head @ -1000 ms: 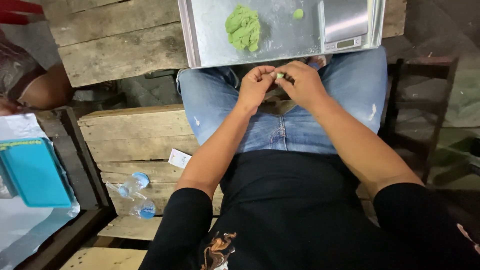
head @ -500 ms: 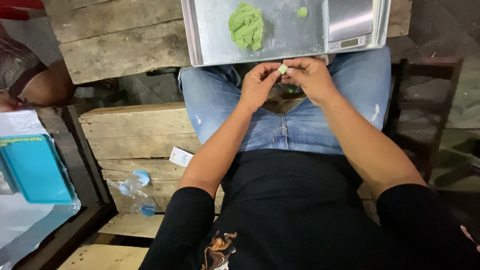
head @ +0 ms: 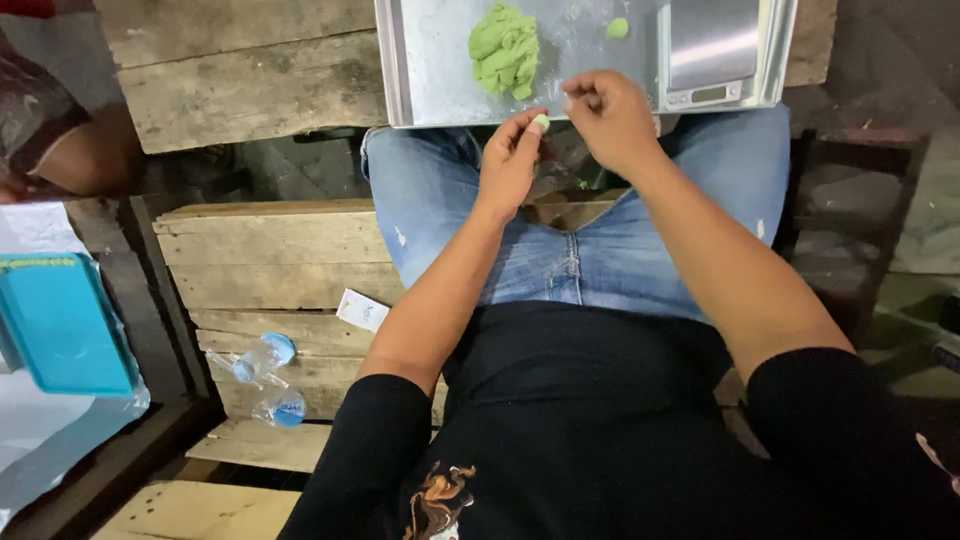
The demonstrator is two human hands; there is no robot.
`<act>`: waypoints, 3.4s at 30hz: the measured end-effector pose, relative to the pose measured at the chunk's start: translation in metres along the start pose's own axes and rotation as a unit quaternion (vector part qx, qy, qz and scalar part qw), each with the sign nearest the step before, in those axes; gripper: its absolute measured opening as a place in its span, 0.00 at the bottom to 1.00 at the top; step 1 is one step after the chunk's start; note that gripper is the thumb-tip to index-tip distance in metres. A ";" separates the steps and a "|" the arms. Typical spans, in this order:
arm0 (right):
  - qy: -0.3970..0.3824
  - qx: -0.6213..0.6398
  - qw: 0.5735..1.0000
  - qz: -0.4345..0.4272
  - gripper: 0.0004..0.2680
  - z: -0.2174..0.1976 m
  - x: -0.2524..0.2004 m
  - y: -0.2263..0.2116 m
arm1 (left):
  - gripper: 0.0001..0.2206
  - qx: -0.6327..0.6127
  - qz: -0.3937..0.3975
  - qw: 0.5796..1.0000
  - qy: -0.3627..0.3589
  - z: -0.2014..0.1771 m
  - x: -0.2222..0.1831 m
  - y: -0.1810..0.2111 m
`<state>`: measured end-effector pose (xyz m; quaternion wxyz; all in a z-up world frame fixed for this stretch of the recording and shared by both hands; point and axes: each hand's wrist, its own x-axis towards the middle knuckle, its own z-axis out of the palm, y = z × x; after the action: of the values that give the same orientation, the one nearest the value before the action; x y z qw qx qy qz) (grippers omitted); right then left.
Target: Portioning and shaping green dough into small uniform balls and arranging them on a tray.
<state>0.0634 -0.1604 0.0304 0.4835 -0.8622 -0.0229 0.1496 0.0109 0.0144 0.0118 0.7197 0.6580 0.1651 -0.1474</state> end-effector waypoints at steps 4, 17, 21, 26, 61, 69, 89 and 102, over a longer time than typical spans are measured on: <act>0.014 -0.027 0.991 -0.133 0.04 0.026 0.047 -0.012 | 0.13 -0.036 0.046 0.997 0.055 0.001 0.011 -0.019; 0.072 -0.085 0.976 -0.187 0.03 0.037 0.079 0.002 | 0.15 -0.202 0.028 0.979 0.027 -0.009 0.028 -0.037; -0.032 0.075 0.996 0.046 0.05 0.019 0.032 -0.003 | 0.15 -0.275 0.010 0.961 0.011 -0.010 0.032 -0.045; -0.009 0.211 0.974 0.081 0.04 0.021 -0.016 0.013 | 0.15 -0.134 0.038 0.990 -0.025 -0.003 0.016 -0.034; 0.002 0.206 0.978 0.024 0.09 0.018 -0.085 0.031 | 0.10 0.034 0.009 0.999 0.031 0.024 -0.047 -0.028; -0.012 0.244 0.965 0.090 0.07 0.022 -0.086 0.034 | 0.13 0.172 0.071 0.982 -0.020 0.020 -0.049 -0.026; 0.034 -0.022 0.990 -0.133 0.04 0.024 -0.088 0.034 | 0.15 -0.128 -0.050 0.990 -0.034 0.013 -0.032 -0.055; 0.034 0.109 0.989 -0.095 0.07 0.022 -0.090 0.036 | 0.10 -0.144 -0.027 0.989 -0.035 0.006 -0.016 -0.080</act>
<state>-0.0322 -0.1776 0.0107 0.5869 -0.8030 -0.0721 0.0748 -0.0371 0.0010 -0.0526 0.8081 0.5373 0.1771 -0.1642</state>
